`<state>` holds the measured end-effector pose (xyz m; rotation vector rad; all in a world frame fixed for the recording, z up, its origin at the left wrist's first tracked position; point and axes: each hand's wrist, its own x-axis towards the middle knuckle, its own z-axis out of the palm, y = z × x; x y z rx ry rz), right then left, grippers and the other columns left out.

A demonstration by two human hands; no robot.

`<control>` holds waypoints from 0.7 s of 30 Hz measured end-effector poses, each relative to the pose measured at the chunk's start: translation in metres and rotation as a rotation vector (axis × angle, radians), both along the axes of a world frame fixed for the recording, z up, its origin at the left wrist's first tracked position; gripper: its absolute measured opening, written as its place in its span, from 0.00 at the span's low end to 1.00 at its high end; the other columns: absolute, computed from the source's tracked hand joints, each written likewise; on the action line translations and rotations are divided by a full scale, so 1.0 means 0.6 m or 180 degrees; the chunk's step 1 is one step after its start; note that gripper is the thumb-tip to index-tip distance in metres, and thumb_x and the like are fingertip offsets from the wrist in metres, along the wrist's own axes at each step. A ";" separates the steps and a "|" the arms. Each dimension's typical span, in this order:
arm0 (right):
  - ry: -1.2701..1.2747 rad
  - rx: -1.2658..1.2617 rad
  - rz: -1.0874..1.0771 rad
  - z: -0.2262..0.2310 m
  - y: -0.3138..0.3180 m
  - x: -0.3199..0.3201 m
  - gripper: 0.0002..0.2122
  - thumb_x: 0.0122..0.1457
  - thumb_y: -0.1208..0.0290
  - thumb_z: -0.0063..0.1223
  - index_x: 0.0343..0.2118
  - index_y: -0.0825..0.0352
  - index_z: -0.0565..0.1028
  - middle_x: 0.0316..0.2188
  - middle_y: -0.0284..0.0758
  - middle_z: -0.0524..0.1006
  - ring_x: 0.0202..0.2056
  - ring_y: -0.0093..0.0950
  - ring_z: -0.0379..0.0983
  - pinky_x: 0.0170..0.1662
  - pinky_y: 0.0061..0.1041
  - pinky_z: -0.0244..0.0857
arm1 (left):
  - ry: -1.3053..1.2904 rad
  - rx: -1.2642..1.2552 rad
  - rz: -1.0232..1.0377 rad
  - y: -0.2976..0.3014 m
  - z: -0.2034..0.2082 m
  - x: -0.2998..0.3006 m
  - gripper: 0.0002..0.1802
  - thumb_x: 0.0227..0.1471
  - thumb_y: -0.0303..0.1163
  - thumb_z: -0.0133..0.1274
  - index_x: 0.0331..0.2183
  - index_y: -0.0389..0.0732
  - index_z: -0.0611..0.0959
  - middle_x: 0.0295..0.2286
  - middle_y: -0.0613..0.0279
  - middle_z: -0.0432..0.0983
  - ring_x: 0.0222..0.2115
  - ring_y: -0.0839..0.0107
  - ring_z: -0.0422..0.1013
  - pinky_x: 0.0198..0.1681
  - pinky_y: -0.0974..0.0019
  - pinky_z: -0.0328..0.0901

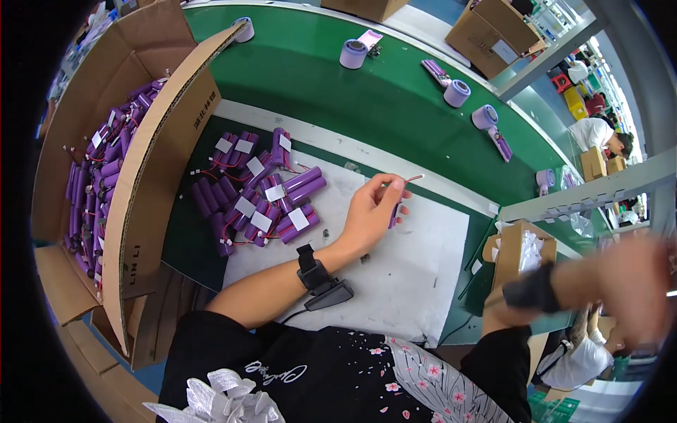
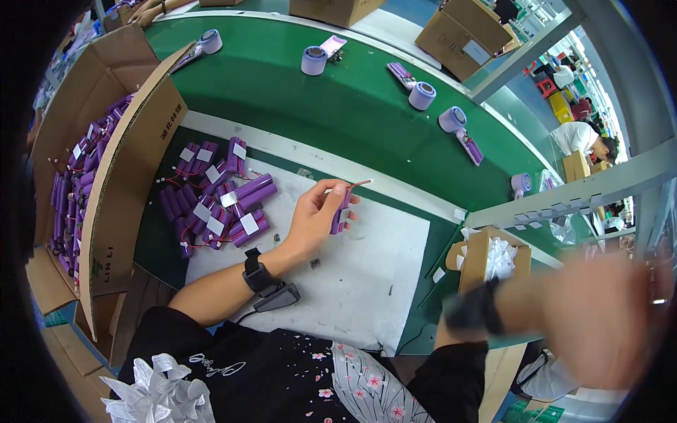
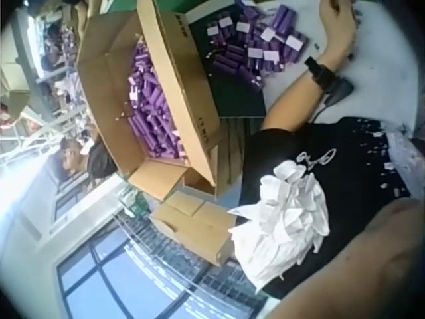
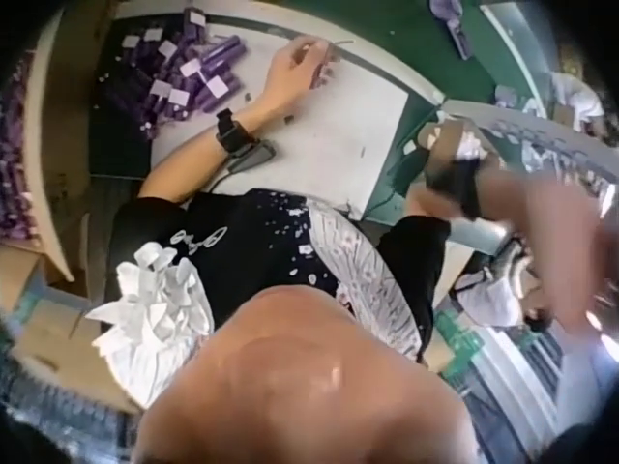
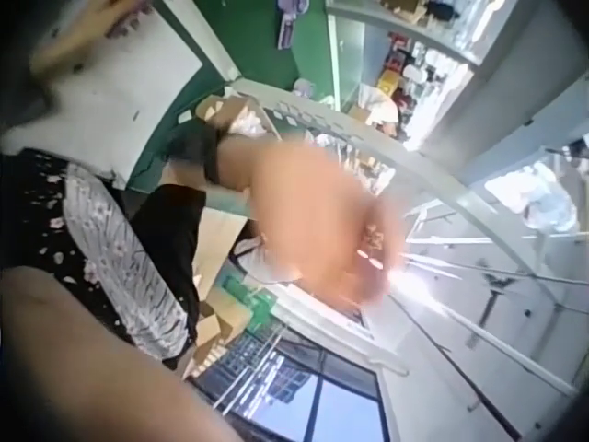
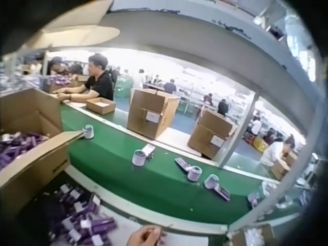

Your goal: The person connects a battery pack to a circuit board inside a fan housing, tests the connection by lighting an LED, and fits the components into the handle. They then set the assembly aside and retrieve more battery packs from a box to repeat the process.

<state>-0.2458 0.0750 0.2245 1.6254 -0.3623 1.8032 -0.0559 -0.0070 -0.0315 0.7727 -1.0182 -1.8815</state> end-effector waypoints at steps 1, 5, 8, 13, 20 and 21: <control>-0.0247 0.0609 -0.0491 -0.047 -0.160 0.050 0.05 0.57 0.73 0.45 0.30 0.65 0.74 0.29 0.31 0.75 0.32 0.26 0.73 0.38 0.21 0.66 | -0.0020 0.0098 0.0110 -0.003 -0.006 -0.008 0.19 0.63 0.44 0.43 0.44 0.38 0.73 0.35 0.56 0.77 0.28 0.74 0.73 0.29 0.71 0.69; -0.0220 0.3828 -0.1090 -0.218 -0.328 0.017 0.13 0.58 0.71 0.48 0.45 0.69 0.72 0.33 0.37 0.76 0.30 0.26 0.74 0.37 0.26 0.68 | 0.0223 0.0340 0.0607 -0.008 -0.005 0.006 0.18 0.64 0.45 0.39 0.42 0.39 0.72 0.33 0.60 0.74 0.27 0.76 0.71 0.28 0.72 0.67; 0.0239 0.4962 -0.0813 -0.365 -0.405 0.046 0.25 0.51 0.66 0.59 0.52 0.67 0.69 0.44 0.42 0.72 0.36 0.33 0.73 0.42 0.30 0.67 | 0.0304 0.0361 0.0945 -0.023 -0.022 0.011 0.18 0.65 0.45 0.37 0.42 0.40 0.71 0.32 0.61 0.73 0.26 0.77 0.69 0.28 0.72 0.66; 0.0907 0.4420 -0.1409 -0.439 -0.534 0.089 0.28 0.48 0.68 0.59 0.55 0.60 0.66 0.54 0.46 0.65 0.47 0.47 0.70 0.49 0.40 0.67 | 0.0276 0.0283 0.1329 -0.023 -0.030 0.005 0.17 0.65 0.45 0.35 0.44 0.42 0.69 0.31 0.63 0.71 0.27 0.77 0.68 0.30 0.72 0.65; 0.2191 0.4857 -0.2139 -0.428 -0.638 0.111 0.27 0.44 0.76 0.59 0.51 0.56 0.69 0.54 0.45 0.64 0.52 0.50 0.66 0.53 0.40 0.64 | 0.0182 0.0254 0.1305 -0.025 -0.017 -0.001 0.14 0.64 0.40 0.38 0.45 0.42 0.69 0.32 0.64 0.70 0.30 0.77 0.66 0.33 0.73 0.63; 0.2417 0.5003 -0.2275 -0.419 -0.640 0.102 0.28 0.42 0.78 0.59 0.50 0.56 0.70 0.54 0.45 0.64 0.52 0.49 0.65 0.54 0.38 0.64 | 0.0205 0.0260 0.1293 -0.026 -0.015 0.000 0.14 0.63 0.39 0.39 0.46 0.41 0.68 0.33 0.64 0.69 0.30 0.77 0.66 0.34 0.73 0.63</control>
